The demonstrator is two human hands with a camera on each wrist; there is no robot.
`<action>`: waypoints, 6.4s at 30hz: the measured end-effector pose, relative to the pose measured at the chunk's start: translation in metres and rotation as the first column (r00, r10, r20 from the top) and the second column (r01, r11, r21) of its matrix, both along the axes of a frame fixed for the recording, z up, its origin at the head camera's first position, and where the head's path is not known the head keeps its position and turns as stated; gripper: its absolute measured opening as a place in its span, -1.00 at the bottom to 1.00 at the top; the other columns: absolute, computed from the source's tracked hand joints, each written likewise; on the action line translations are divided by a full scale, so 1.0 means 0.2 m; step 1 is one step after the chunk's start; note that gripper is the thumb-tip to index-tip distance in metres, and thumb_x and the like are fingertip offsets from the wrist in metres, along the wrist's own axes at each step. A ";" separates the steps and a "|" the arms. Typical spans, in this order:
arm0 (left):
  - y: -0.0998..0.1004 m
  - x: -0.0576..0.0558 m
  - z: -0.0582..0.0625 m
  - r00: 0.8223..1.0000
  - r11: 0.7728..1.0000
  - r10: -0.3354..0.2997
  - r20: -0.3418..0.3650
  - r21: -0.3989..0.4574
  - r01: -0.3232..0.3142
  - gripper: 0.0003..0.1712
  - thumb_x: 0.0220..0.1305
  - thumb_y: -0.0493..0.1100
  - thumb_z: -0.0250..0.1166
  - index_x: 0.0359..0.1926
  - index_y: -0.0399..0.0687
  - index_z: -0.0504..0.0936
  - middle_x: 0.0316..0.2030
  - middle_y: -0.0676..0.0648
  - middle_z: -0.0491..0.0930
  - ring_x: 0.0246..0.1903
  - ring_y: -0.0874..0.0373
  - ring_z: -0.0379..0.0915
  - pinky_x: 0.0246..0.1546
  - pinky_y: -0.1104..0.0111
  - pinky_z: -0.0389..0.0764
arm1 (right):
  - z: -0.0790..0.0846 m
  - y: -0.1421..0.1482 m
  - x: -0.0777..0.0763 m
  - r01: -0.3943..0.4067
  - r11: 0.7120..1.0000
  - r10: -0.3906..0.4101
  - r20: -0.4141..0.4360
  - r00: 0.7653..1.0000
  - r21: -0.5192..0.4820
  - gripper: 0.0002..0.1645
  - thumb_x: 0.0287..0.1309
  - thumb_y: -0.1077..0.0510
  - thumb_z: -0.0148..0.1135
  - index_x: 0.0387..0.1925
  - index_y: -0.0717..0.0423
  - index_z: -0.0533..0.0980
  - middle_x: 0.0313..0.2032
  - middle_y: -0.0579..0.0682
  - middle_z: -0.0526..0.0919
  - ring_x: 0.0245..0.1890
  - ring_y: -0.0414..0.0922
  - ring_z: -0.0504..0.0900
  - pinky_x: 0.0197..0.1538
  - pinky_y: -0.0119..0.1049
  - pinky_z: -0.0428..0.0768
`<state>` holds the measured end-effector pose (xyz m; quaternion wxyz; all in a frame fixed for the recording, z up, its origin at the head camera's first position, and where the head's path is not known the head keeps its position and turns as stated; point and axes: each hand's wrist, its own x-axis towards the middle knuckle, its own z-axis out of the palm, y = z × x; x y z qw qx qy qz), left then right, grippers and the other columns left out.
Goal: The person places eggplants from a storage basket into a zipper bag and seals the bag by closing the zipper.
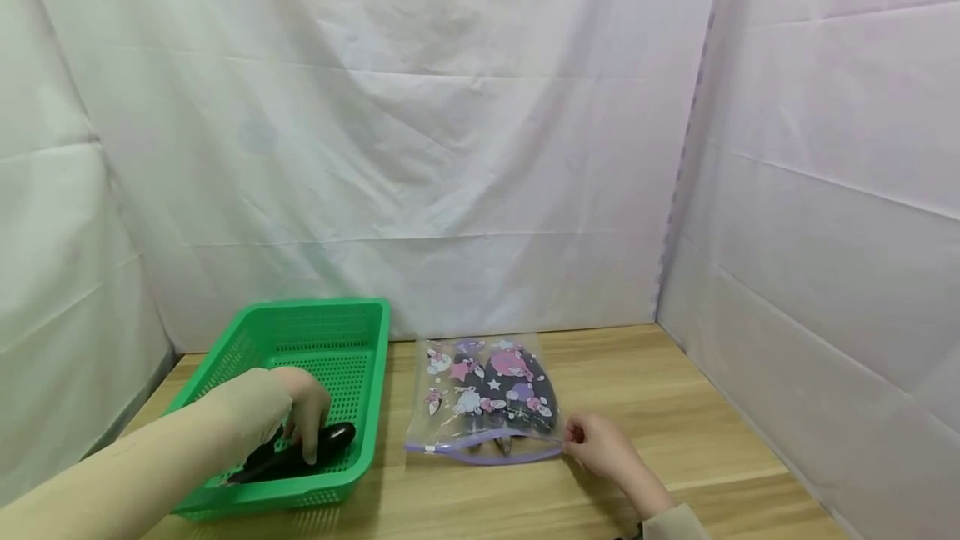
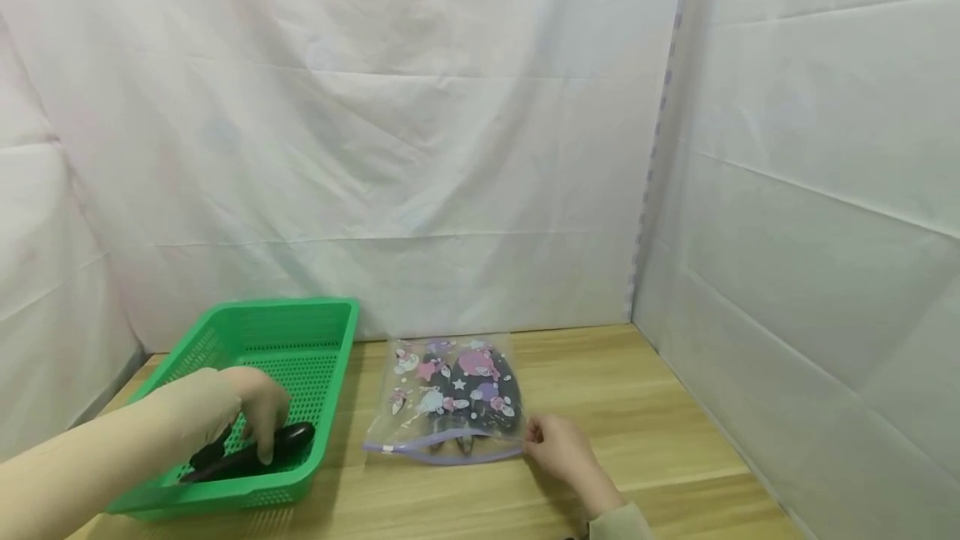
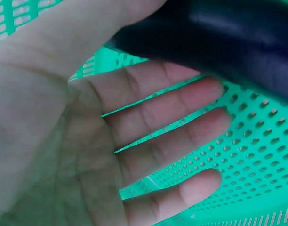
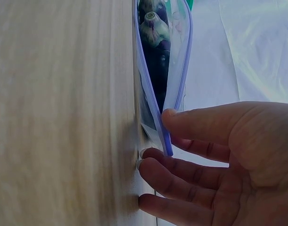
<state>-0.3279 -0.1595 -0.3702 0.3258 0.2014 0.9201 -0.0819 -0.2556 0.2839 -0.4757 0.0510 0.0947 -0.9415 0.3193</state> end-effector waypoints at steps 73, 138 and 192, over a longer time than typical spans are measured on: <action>-0.27 -0.17 -0.15 0.924 0.871 0.182 -0.336 0.491 0.007 -0.03 -0.02 -0.25 0.50 0.41 -0.22 0.24 0.19 -0.45 0.36 -0.07 -0.23 0.46 -0.40 0.15 0.46 | 0.00 0.00 0.01 0.024 1.000 -0.024 0.021 0.999 -0.003 -0.78 -0.06 0.28 0.39 -0.56 0.04 0.47 -0.58 -0.14 0.47 -0.57 -0.17 0.40 -0.48 -0.29 0.40; -0.23 -0.10 0.15 0.920 0.838 0.240 -0.310 0.545 -0.035 -0.01 0.09 -0.13 0.45 0.47 -0.16 0.14 -0.08 -0.32 0.51 -0.77 0.13 0.44 -0.75 0.28 0.45 | -0.01 0.01 -0.01 0.035 0.999 -0.035 0.013 0.999 0.027 -0.77 -0.05 0.25 0.40 -0.57 0.00 0.47 -0.59 -0.17 0.46 -0.57 -0.18 0.39 -0.47 -0.28 0.39; -0.01 -0.02 0.23 0.935 0.819 0.212 -0.284 0.574 -0.011 -0.03 0.10 -0.11 0.43 0.48 -0.03 0.16 -0.19 -0.21 0.51 -0.74 0.14 0.47 -0.69 0.22 0.52 | 0.01 0.01 0.01 0.027 1.000 -0.027 0.020 0.999 0.012 -0.77 -0.05 0.27 0.40 -0.57 0.03 0.46 -0.61 -0.15 0.44 -0.59 -0.18 0.37 -0.50 -0.31 0.36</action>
